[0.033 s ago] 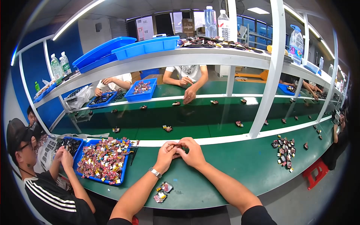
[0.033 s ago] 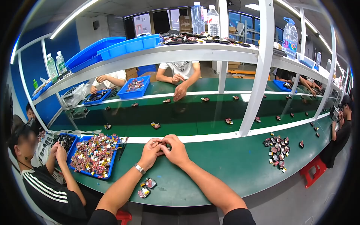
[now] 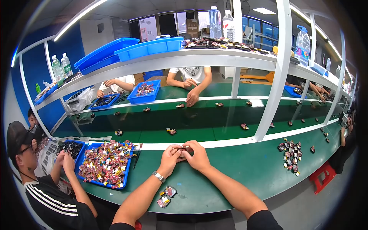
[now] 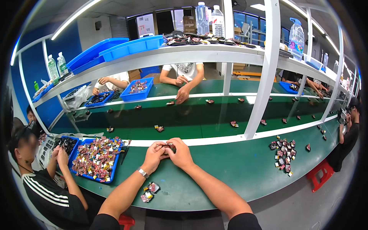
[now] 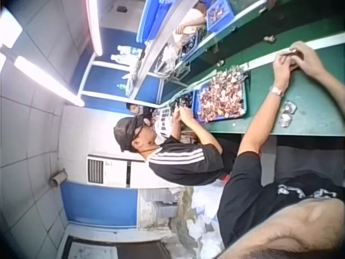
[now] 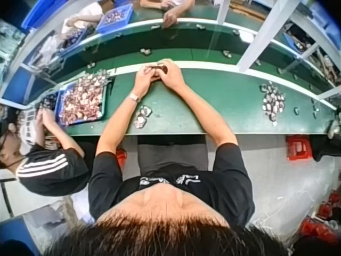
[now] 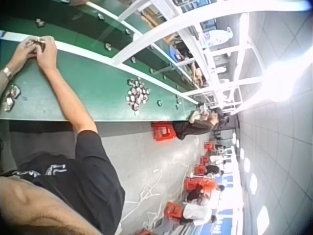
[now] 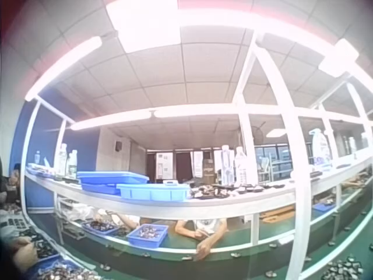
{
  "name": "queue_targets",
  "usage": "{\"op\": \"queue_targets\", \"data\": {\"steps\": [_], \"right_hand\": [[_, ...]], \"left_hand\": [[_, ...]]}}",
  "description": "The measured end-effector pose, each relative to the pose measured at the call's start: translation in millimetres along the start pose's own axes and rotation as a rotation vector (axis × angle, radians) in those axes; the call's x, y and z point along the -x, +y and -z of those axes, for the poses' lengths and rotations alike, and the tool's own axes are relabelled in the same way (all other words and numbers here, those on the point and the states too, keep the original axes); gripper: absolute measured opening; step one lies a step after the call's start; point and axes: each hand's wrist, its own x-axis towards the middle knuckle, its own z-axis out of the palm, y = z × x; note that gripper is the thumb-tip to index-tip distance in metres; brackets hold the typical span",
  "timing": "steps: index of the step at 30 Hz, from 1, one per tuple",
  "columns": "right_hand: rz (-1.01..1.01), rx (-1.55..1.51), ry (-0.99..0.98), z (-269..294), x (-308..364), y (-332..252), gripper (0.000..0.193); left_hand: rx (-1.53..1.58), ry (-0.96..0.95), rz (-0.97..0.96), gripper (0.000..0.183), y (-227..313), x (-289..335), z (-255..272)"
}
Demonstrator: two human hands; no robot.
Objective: Assembling and inspecting small components on a factory conveyor belt.
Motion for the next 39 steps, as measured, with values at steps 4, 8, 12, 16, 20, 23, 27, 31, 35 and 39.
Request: {"op": "queue_targets", "data": {"steps": [4, 8, 12, 16, 20, 23, 27, 31, 35, 39], "right_hand": [[-0.194, 0.015, -0.039, 1, 0, 11, 0.016], [-0.17, 0.013, -0.024, 1, -1, 9, 0.017], [-0.166, 0.003, -0.027, -1, 0, 11, 0.017], [-0.299, -0.114, -0.038, 0, -14, 37, 0.014], [-0.55, 0.085, 0.152, 32, -69, 99, 0.013], [-0.623, 0.434, 0.123, 62, -87, 115, 0.019], [-0.186, 0.936, 0.098, 15, -92, 95, 0.044], [-0.309, 0.668, -0.057, -64, -87, 86, 0.055], [-0.321, 0.492, -0.04, -48, -88, 130, 0.058], [-0.245, 0.044, -0.341, -4, -70, 74, 0.059]], "left_hand": [[-0.166, 0.016, -0.058, 0.018, -6, -1, -3], [-0.177, -0.02, -0.176, 0.019, -10, -1, -2], [-0.195, -0.024, -0.176, 0.021, -11, -2, 1], [-0.206, 0.039, -0.169, 0.026, -9, -5, 1], [-0.171, 0.181, -0.182, 0.028, -8, -9, 11], [-0.15, 0.205, -0.188, 0.023, -6, -12, 13], [-0.184, 0.216, -0.174, 0.023, -6, -11, 13], [-0.192, 0.212, -0.178, 0.02, -9, -10, 19], [-0.106, 0.223, -0.121, 0.017, -9, -19, 7], [-0.033, 0.287, -0.092, 0.019, -1, -13, 24]]}}
